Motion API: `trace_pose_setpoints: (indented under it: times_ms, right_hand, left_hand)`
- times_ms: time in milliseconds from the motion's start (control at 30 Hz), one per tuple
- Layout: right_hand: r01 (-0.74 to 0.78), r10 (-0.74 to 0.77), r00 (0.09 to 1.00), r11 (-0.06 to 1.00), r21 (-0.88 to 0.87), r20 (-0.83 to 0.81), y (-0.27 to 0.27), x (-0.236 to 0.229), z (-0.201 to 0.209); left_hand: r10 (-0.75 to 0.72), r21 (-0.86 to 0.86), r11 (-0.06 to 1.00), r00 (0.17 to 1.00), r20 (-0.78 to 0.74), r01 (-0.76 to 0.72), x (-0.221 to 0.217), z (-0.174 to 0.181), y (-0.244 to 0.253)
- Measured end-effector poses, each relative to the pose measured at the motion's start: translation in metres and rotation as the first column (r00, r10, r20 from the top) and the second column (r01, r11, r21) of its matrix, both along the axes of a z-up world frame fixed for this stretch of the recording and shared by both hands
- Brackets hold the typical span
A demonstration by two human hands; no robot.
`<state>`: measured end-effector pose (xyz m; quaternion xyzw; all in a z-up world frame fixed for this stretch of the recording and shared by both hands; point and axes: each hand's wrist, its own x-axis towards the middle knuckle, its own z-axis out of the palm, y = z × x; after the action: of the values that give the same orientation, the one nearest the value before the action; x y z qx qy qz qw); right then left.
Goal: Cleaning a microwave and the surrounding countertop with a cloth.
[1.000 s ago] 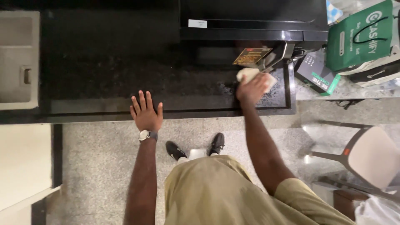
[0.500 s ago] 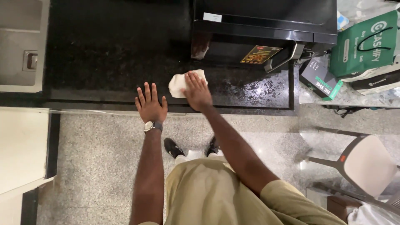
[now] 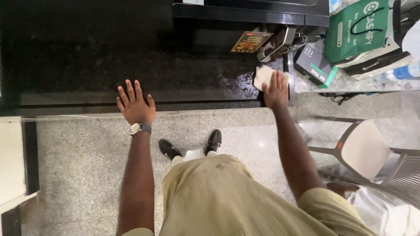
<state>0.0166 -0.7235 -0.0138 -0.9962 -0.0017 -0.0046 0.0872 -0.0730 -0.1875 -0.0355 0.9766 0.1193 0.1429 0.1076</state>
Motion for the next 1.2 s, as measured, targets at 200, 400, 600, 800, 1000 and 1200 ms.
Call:
trace_pose_setpoints:
  times_ms: [200, 400, 600, 800, 1000, 1200]
  right_hand:
    - [0.148, -0.147, 0.989, 0.987, -0.059, 0.008, 0.04, -0.057, 0.014]
    - [0.012, -0.01, 1.0, 0.988, -0.156, 0.014, 0.137, -0.063, 0.012]
    - [-0.296, 0.292, 0.941, 0.955, 0.003, -0.173, 0.277, -0.076, 0.035]
    - [-0.625, 0.623, 0.78, 0.769, 0.137, 0.063, 0.308, -0.063, 0.01]
    - [-0.588, 0.588, 0.808, 0.804, 0.088, 0.031, 0.251, -0.079, 0.012]
    - [-0.445, 0.443, 0.89, 0.896, -0.006, 0.106, 0.207, -0.086, 0.014]
  left_hand:
    - [-0.048, -0.003, 0.999, 0.999, -0.024, 0.048, 0.0, -0.018, 0.0]
    - [0.039, 0.145, 0.989, 0.999, 0.005, -0.04, 0.018, -0.012, -0.002]
    - [0.019, 0.098, 0.995, 0.997, 0.07, -0.026, 0.019, 0.033, -0.036]
    - [0.004, -0.247, 0.967, 0.97, 0.242, 0.057, 0.02, 0.052, -0.11]
    - [-0.281, -0.326, 0.877, 0.926, 0.252, 0.355, -0.006, 0.032, -0.138]
    - [-0.602, -0.224, 0.754, 0.786, 0.142, 0.618, -0.004, 0.035, -0.171]
